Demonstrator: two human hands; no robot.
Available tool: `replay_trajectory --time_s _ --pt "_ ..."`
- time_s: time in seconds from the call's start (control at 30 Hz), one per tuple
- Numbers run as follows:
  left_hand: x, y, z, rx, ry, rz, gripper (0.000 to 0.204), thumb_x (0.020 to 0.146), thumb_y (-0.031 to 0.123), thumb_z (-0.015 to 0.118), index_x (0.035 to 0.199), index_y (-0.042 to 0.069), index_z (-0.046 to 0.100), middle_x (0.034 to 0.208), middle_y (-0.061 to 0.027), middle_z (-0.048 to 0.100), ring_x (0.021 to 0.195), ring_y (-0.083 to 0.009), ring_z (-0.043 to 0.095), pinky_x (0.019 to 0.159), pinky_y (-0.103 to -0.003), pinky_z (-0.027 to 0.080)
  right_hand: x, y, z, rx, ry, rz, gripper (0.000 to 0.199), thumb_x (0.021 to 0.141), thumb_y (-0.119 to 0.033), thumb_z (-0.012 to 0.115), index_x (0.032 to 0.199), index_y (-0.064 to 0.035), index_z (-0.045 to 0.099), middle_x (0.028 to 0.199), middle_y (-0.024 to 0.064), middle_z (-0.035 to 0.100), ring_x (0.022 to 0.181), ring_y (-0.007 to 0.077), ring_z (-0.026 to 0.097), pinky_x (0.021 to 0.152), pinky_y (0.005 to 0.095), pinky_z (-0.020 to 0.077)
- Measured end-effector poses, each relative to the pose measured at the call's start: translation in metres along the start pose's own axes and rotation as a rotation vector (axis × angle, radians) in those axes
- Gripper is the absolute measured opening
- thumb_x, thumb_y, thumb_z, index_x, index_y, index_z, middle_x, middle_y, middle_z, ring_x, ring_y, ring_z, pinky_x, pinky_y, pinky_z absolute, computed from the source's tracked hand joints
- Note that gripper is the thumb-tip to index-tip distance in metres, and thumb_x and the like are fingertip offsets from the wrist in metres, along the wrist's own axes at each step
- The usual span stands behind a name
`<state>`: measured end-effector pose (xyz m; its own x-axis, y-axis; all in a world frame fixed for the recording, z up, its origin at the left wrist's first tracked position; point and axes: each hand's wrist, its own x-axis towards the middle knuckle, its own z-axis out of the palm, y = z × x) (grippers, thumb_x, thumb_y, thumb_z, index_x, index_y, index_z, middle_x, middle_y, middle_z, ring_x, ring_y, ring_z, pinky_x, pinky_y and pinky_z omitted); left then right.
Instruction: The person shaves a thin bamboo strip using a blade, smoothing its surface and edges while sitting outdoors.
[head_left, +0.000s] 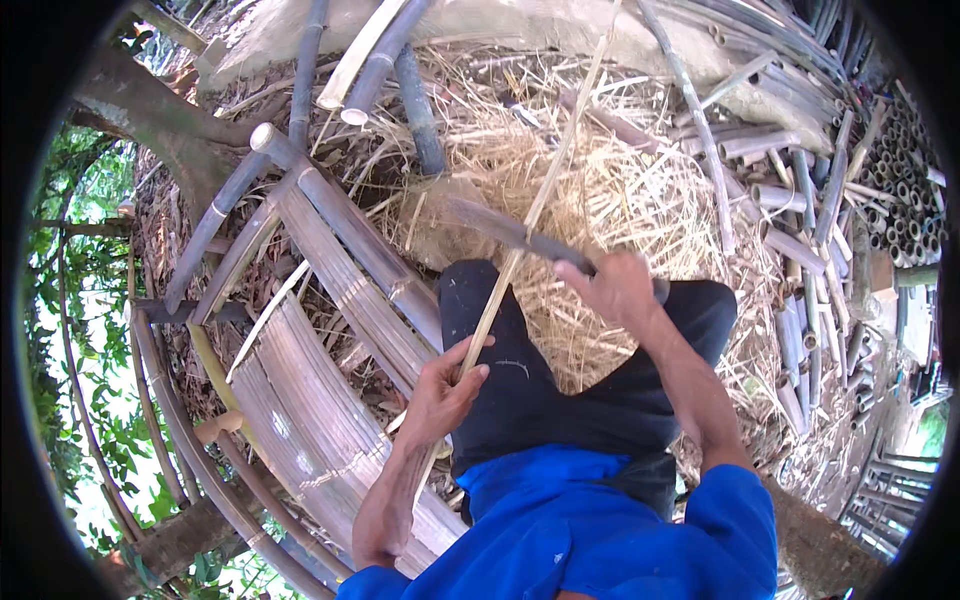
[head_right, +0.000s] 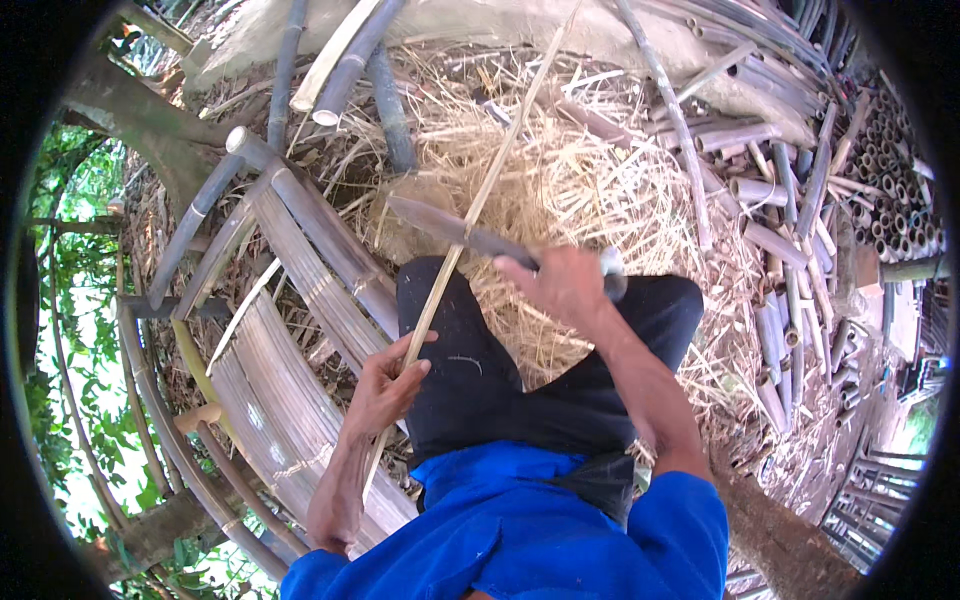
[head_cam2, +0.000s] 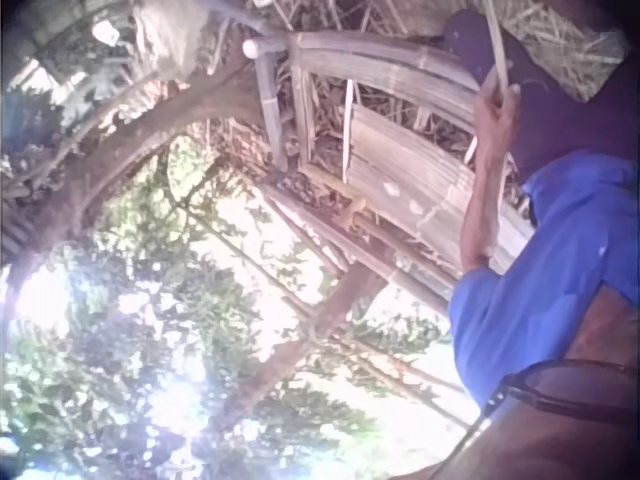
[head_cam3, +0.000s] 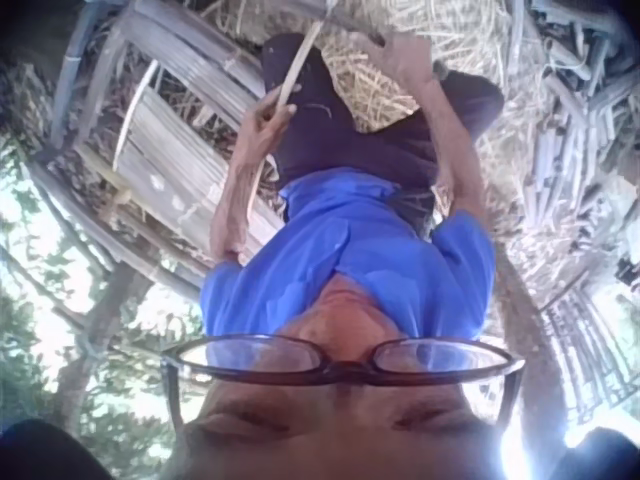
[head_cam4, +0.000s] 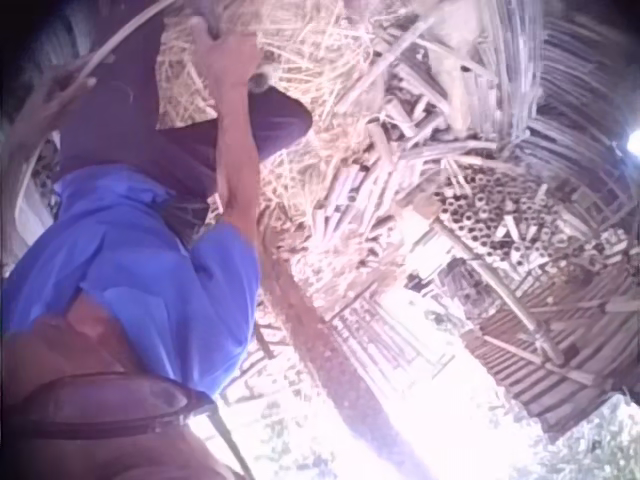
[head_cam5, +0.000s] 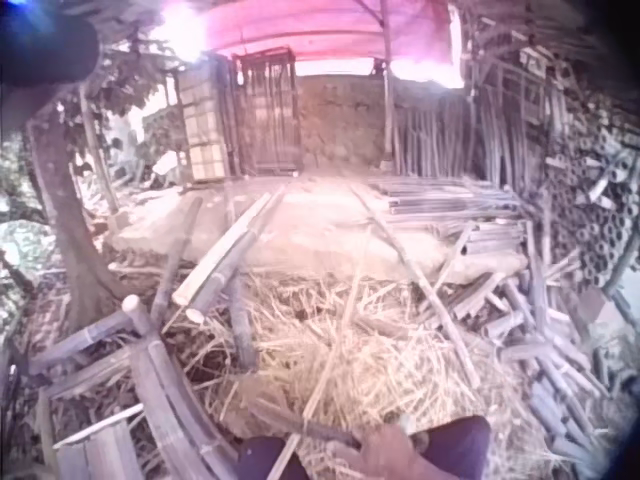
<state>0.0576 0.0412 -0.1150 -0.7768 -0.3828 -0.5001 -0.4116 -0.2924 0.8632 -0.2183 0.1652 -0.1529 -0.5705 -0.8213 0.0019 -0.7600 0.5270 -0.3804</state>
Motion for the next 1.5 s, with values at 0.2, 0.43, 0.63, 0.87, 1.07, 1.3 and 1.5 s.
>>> replay_trajectory --time_s 0.2,0.43,0.63,0.87,1.07,1.3,1.5 --pt "-0.026 -0.009 -0.009 0.021 0.016 -0.028 0.042 0.103 0.015 0.061 0.143 0.006 0.054 0.06 0.0123 0.037 0.047 -0.0002 0.032 0.043 -0.023 0.021 0.02 0.01 -0.019 0.122 -0.062 0.123 0.072 0.09 -0.075 0.053 0.091 -0.0053 0.073 0.063 0.0202 0.066 0.064 0.0411 0.069 0.065 0.0501 0.0561" --pt "-0.066 -0.015 -0.022 0.046 0.055 -0.126 0.038 0.099 0.008 0.063 0.137 0.006 0.061 0.063 0.0127 0.037 0.053 -0.0005 0.031 0.048 -0.023 0.02 0.027 0.029 -0.03 -0.093 -0.072 -0.051 0.076 0.094 -0.073 0.049 0.086 -0.0015 0.074 0.062 0.0219 0.065 0.063 0.0398 0.069 0.065 0.0494 0.0576" --pt "-0.112 0.004 -0.021 0.012 0.091 -0.221 0.037 0.096 0.004 0.065 0.133 0.004 0.065 0.072 0.0095 0.048 0.06 -0.0009 0.037 0.053 -0.022 0.028 0.09 0.118 -0.043 0.163 0.122 0.318 0.068 0.101 -0.063 0.051 0.098 -0.0009 0.077 0.057 0.0058 0.059 0.053 0.0167 0.052 0.048 0.0364 0.0405" --pt "-0.158 0.003 -0.066 0.498 -0.083 -0.137 0.043 0.098 0.019 0.069 0.14 0.013 0.063 0.059 0.0035 0.06 0.049 -0.0042 0.046 0.046 -0.026 0.038 0.111 0.17 -0.055 1.012 0.147 0.664 0.082 0.092 -0.076 0.051 0.116 0.001 0.07 0.07 0.0107 0.063 0.05 0.0138 0.054 0.048 0.0286 0.0469" --pt "-0.162 0.077 -0.1 1.205 0.421 0.203 0.029 0.095 0.012 0.07 0.124 0.009 0.072 0.086 -0.0092 0.067 0.076 -0.0152 0.065 0.062 -0.033 0.058 0.105 0.098 -0.003 1.606 0.167 0.721 0.025 0.102 -0.027 0.058 0.09 -0.0055 0.055 0.064 0.0041 0.052 0.051 0.0113 0.047 0.046 0.0289 0.0459" --pt "-0.102 0.042 -0.109 1.123 1.832 0.962 0.063 0.08 0.011 0.081 0.128 -0.006 0.045 0.12 -0.0192 0.046 0.12 -0.0301 0.051 0.112 -0.046 0.044 0.074 0.013 0.048 1.953 0.089 0.836 0.022 0.105 -0.024 0.052 0.091 -0.0062 0.05 0.067 0.0001 0.044 0.055 0.0092 0.043 0.051 0.0282 0.0445" --pt "-0.015 0.044 -0.065 0.127 1.629 1.486 0.035 0.088 0.018 0.071 0.108 0.0 0.049 0.099 -0.013 0.054 0.106 -0.0293 0.059 0.1 -0.046 0.053 0.065 -0.018 0.064 2.013 0.001 0.933 0.016 0.105 -0.021 0.053 0.097 -0.0086 0.047 0.071 0.0019 0.046 0.056 0.0102 0.045 0.052 0.0299 0.0454"
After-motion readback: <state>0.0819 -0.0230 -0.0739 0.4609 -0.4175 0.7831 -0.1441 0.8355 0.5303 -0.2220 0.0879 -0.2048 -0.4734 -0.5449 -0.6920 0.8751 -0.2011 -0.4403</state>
